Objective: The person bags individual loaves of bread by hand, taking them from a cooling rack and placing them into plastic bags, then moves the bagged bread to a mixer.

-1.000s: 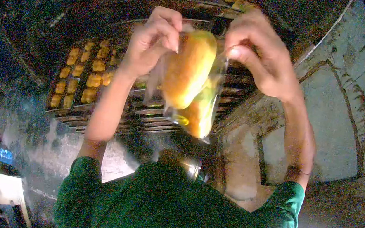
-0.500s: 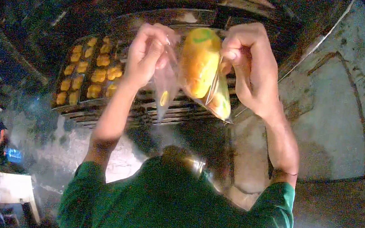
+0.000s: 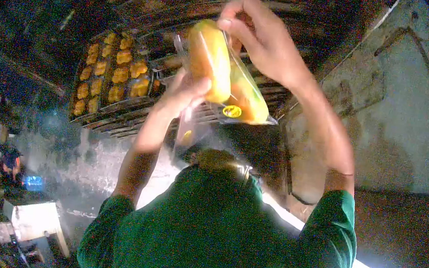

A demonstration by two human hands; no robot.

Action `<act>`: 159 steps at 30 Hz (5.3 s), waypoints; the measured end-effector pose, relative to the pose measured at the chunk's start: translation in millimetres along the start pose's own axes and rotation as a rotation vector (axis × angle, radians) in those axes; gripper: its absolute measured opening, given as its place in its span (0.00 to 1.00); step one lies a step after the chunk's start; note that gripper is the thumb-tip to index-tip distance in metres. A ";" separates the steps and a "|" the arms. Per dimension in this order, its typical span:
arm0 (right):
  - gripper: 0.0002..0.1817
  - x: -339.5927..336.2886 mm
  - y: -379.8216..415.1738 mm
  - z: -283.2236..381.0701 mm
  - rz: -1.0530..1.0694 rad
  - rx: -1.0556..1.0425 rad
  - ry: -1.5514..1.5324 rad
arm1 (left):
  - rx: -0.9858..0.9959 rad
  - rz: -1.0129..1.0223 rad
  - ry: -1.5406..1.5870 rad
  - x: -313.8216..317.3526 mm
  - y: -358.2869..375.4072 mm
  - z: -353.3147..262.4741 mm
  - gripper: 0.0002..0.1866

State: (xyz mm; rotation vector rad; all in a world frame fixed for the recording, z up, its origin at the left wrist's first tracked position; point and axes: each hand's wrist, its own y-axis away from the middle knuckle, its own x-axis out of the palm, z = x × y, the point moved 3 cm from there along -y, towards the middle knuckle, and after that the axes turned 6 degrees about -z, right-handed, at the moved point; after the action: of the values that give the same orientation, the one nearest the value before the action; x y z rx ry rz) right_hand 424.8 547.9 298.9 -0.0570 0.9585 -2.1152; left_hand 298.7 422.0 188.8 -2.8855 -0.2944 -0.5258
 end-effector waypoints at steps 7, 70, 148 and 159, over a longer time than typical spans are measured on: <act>0.12 -34.0 63.6 30.4 -0.238 -0.089 0.011 | 0.008 -0.308 -0.008 -11.2 -13.0 4.9 0.37; 0.09 -19.0 226.2 -115.1 -0.190 0.833 -0.018 | 0.256 -1.248 0.003 -85.1 174.6 91.9 0.38; 0.15 -77.8 177.2 35.3 -0.476 0.308 0.542 | -0.036 0.444 -0.311 129.3 -92.1 84.5 0.11; 0.14 -205.5 328.5 66.2 -0.483 0.450 1.087 | -0.376 0.739 -0.284 277.9 -59.9 182.9 0.28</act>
State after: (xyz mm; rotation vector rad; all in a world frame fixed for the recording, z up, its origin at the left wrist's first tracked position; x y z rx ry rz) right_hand 800.3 517.2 186.6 1.3171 1.0618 -2.7790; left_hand 599.8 564.8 131.5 -3.0946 0.8949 -0.0338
